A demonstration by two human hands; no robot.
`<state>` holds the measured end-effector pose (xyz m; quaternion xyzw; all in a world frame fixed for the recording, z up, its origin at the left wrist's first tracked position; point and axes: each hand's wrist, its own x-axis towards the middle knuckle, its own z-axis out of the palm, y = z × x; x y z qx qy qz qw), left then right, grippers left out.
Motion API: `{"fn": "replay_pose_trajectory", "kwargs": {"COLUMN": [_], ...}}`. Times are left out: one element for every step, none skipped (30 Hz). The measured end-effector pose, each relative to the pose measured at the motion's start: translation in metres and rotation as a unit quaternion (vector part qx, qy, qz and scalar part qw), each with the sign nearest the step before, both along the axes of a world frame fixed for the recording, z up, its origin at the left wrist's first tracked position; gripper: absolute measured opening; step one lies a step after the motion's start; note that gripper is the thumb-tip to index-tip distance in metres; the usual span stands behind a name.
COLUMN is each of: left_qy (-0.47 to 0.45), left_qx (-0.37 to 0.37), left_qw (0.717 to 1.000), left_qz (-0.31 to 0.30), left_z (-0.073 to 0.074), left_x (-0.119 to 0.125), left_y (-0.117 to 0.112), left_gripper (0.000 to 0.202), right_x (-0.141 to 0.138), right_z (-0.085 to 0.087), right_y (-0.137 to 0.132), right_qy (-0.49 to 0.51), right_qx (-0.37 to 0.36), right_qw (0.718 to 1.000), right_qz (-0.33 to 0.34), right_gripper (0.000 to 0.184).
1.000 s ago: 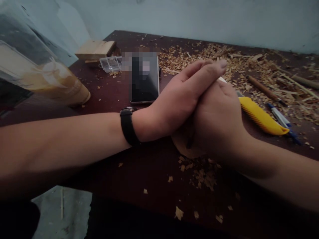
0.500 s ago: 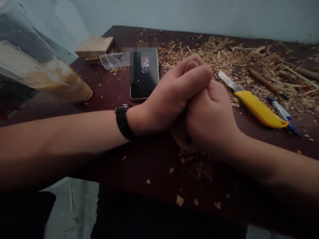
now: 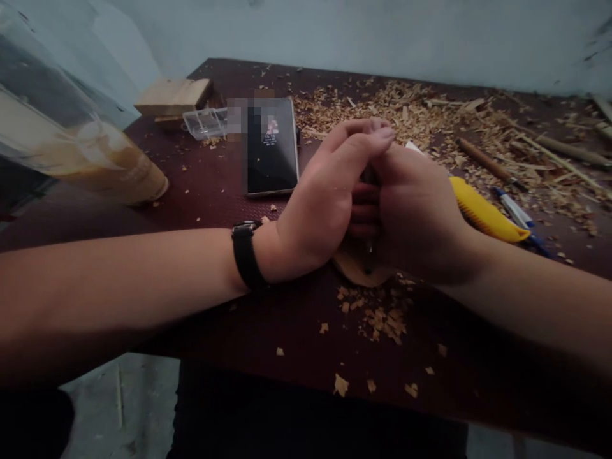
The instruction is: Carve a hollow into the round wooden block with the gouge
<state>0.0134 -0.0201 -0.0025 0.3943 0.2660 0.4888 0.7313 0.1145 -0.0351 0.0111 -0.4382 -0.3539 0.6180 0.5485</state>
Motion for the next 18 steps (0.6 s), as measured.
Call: {"fn": "replay_pose_trajectory", "kwargs": {"left_qy": [0.014,0.025,0.03,0.026,0.014,-0.003,-0.021,-0.033,-0.041,-0.047,-0.05,-0.051,-0.051,-0.054,-0.056,-0.05,-0.038,-0.022], "left_qx": [0.004,0.01,0.016,0.021,0.025,0.028,0.031,0.033,0.035,0.038,0.041,0.045,0.049,0.052,0.052,0.052,0.053,0.05], "left_qw": [1.0,0.999,0.999,0.999,0.999,0.999,0.999,0.999,0.998,0.998,0.998,0.998,0.997,0.997,0.997,0.997,0.997,0.998], "left_qz": [0.009,0.02,0.033,0.039,0.041,0.038,0.034,0.02,0.009,0.001,-0.005,-0.009,-0.009,0.002,0.015,0.024,0.036,0.043], "left_z": [0.0,0.0,0.0,0.0,0.001,0.001,0.002,0.002,0.003,0.003,0.004,0.004,0.005,0.005,0.006,0.007,0.008,0.009], "left_x": [0.0,0.001,0.001,0.002,0.003,0.005,0.006,0.007,0.007,0.007,0.007,0.007,0.007,0.007,0.008,0.008,0.008,0.008], "left_y": [0.001,0.001,0.002,0.003,0.004,0.005,0.005,0.006,0.006,0.006,0.006,0.005,0.004,0.003,0.002,0.001,0.0,0.0], "left_gripper": [0.018,0.02,0.022,0.023,0.021,0.02,0.019,0.016,0.013,0.011,0.009,0.007,0.005,0.006,0.006,0.004,0.002,0.005], "right_x": [-0.001,-0.002,-0.002,-0.003,-0.003,-0.003,-0.003,-0.003,-0.003,-0.003,-0.003,-0.002,-0.002,0.0,0.001,0.002,0.003,0.004], "right_z": [0.001,0.002,0.002,0.002,0.001,0.0,-0.001,-0.003,-0.004,-0.006,-0.008,-0.009,-0.011,-0.011,-0.012,-0.011,-0.01,-0.009], "right_y": [0.0,0.0,0.0,0.001,0.001,0.002,0.003,0.004,0.005,0.005,0.005,0.005,0.005,0.004,0.003,0.002,0.002,0.002], "right_qy": [0.022,0.049,0.077,0.098,0.11,0.112,0.103,0.089,0.073,0.058,0.04,0.019,-0.004,-0.027,-0.05,-0.077,-0.109,-0.144], "right_qx": [-0.008,-0.012,-0.01,0.0,0.014,0.028,0.039,0.046,0.046,0.042,0.036,0.029,0.025,0.027,0.038,0.058,0.079,0.098], "right_qw": [1.0,0.998,0.995,0.993,0.991,0.99,0.991,0.993,0.996,0.997,0.999,0.999,0.999,0.999,0.998,0.995,0.991,0.984], "right_qz": [0.016,0.035,0.055,0.071,0.081,0.081,0.072,0.057,0.037,0.013,-0.01,-0.023,-0.027,-0.028,-0.025,-0.023,-0.023,-0.028], "right_gripper": [0.038,0.037,0.037,0.037,0.037,0.038,0.041,0.045,0.05,0.055,0.058,0.06,0.061,0.059,0.056,0.051,0.045,0.041]}}
